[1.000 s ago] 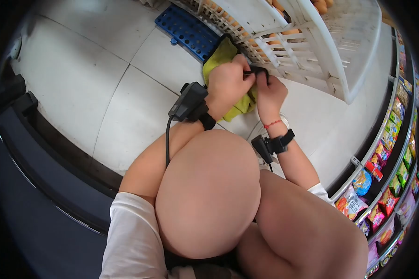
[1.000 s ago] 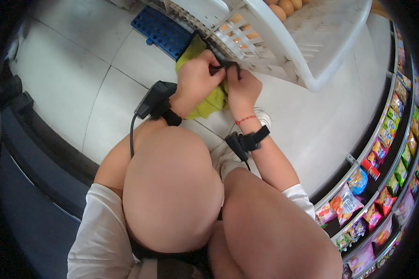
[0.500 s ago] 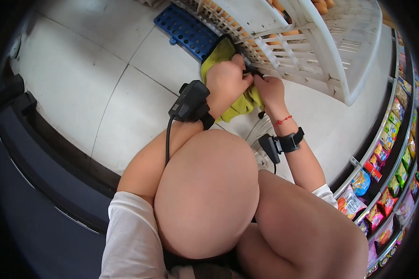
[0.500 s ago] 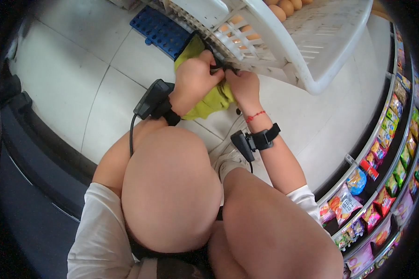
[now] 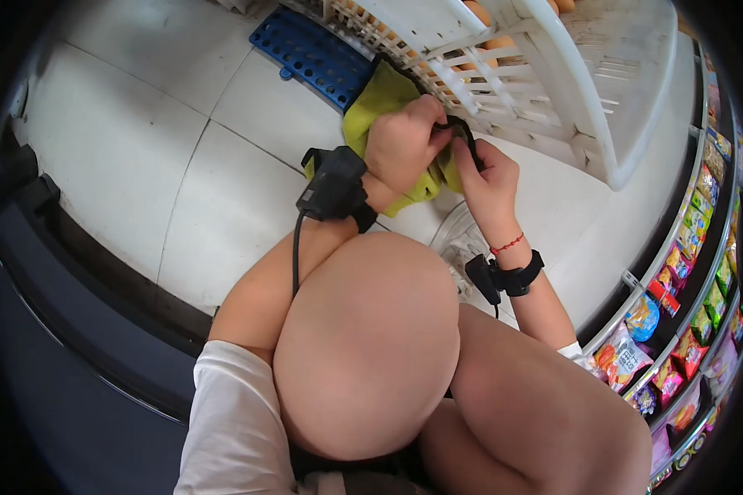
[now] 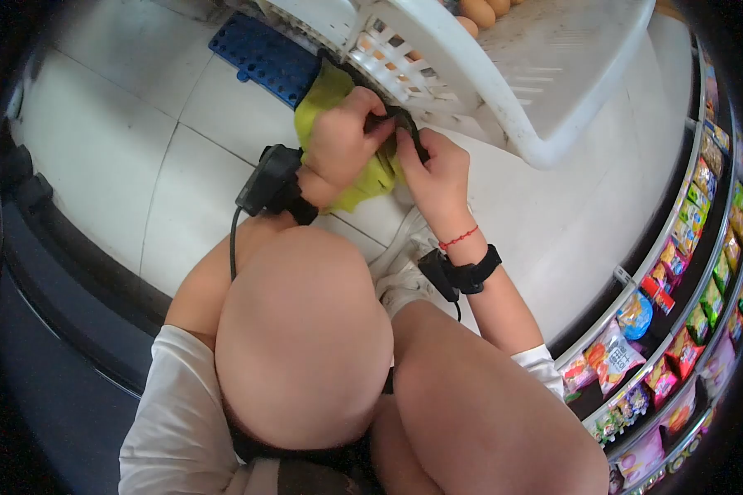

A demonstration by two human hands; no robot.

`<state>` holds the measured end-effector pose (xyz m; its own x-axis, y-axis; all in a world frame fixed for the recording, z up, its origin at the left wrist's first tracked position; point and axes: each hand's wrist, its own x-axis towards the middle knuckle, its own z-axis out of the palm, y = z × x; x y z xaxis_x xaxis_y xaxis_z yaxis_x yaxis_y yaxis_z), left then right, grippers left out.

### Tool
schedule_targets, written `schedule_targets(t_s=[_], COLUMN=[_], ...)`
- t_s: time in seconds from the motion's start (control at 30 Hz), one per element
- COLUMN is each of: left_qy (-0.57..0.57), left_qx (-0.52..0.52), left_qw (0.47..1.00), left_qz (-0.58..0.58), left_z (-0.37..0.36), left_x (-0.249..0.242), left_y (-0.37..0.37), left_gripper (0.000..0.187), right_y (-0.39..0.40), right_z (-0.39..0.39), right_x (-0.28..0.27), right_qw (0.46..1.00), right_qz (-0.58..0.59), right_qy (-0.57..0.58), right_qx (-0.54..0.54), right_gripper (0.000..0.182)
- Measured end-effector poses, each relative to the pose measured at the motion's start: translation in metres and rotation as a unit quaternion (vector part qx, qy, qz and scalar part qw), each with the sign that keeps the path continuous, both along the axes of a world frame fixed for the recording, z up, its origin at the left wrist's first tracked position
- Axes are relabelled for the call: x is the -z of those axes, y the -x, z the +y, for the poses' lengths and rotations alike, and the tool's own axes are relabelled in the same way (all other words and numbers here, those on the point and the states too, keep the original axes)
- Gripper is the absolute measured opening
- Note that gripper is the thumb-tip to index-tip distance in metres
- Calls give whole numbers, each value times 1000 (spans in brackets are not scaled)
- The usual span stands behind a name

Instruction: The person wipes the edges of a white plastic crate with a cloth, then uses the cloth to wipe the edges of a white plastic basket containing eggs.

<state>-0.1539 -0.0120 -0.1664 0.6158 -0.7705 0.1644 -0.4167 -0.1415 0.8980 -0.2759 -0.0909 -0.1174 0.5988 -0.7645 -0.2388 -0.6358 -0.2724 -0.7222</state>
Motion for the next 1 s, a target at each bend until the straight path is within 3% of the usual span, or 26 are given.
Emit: schedule_targets(t_s=[0.17, 0.23, 0.33, 0.57, 0.77, 0.83, 1.0], left_qy=[7, -41, 33, -14, 0, 13, 4], left_qx=[20, 9, 21, 15, 22, 15, 0], left_qw=[1000, 998, 999, 1000, 997, 1000, 1000], left_qz=[-19, 47, 21, -4, 72, 12, 7], left_z=[1, 0, 1, 1, 3, 0, -3], left_x=[6, 8, 1, 11, 1, 11, 18], left_y=[-3, -4, -4, -1, 5, 6, 6], left_gripper=[22, 23, 24, 22, 22, 21, 22], right_y=[3, 3, -1, 5, 4, 5, 7], right_z=[-4, -6, -7, -7, -6, -9, -7], right_x=[4, 5, 3, 5, -4, -4, 6], right_qw=[1000, 1000, 1000, 1000, 1000, 999, 1000], right_qz=[-1, 1, 0, 2, -10, -15, -7], right_qy=[11, 17, 2, 22, 13, 32, 14], right_qx=[-6, -16, 5, -16, 3, -19, -24], right_gripper=[35, 34, 33, 28, 24, 23, 21])
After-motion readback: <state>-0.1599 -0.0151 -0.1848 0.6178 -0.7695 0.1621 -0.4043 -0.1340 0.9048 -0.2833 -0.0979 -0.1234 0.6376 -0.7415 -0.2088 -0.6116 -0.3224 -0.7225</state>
